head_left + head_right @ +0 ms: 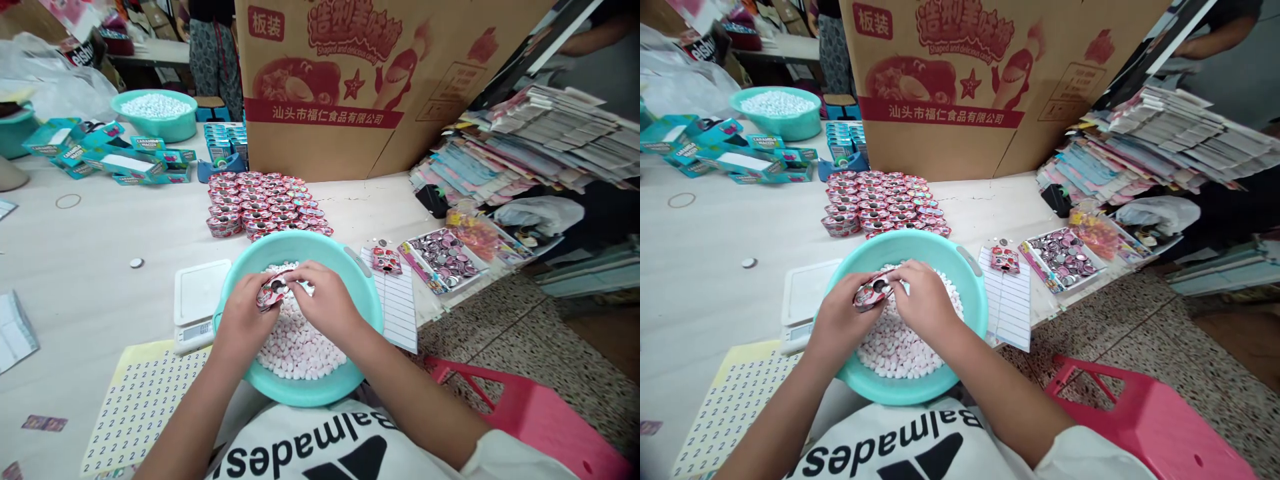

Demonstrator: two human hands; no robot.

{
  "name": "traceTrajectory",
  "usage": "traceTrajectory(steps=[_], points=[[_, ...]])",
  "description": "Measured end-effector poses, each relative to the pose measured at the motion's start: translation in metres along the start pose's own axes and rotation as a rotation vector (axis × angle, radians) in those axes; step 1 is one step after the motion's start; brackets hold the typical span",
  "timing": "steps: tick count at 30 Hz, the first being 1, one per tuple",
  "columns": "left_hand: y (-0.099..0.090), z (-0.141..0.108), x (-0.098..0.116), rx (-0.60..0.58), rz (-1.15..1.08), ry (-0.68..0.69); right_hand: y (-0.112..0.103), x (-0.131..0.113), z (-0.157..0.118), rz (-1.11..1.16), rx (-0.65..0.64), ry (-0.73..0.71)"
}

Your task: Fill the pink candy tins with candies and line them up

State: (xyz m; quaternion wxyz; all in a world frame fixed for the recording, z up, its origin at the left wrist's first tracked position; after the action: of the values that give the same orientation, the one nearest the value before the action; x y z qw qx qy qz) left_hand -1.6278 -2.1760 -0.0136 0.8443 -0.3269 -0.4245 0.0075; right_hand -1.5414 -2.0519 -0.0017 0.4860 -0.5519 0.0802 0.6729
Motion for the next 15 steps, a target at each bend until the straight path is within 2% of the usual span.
traceTrajectory(steps=[5, 7, 9, 12, 15], points=[[0.001, -0.001, -0.002, 0.015, 0.008, -0.020, 0.009, -0.012, -0.007, 0.012, 0.007, -0.063], [0.002, -0.001, -0.001, 0.016, 0.004, -0.031, 0.001, -0.014, -0.006, 0.056, 0.048, -0.063], [-0.004, -0.001, 0.001, 0.050, -0.014, -0.057, -0.016, -0.010, -0.002, 0.063, 0.139, -0.048], [-0.036, 0.002, -0.002, 0.208, -0.003, -0.159, -0.048, 0.004, 0.001, -0.041, 0.233, -0.024], [-0.084, 0.010, -0.016, 0.346, 0.087, -0.250, -0.064, 0.027, -0.002, -0.140, 0.153, 0.014]])
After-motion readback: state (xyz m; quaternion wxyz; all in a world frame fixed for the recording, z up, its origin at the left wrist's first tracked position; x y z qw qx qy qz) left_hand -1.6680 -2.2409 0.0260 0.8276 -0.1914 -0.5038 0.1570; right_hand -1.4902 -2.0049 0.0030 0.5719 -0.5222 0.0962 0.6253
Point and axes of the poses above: each hand's wrist, its own z-axis towards the middle knuckle, its own y-axis out of the palm, x = y × z, the point moved 6 cm from there along z, towards the middle knuckle, and after that the axes turned 14 degrees about x, right-handed, at the moved point
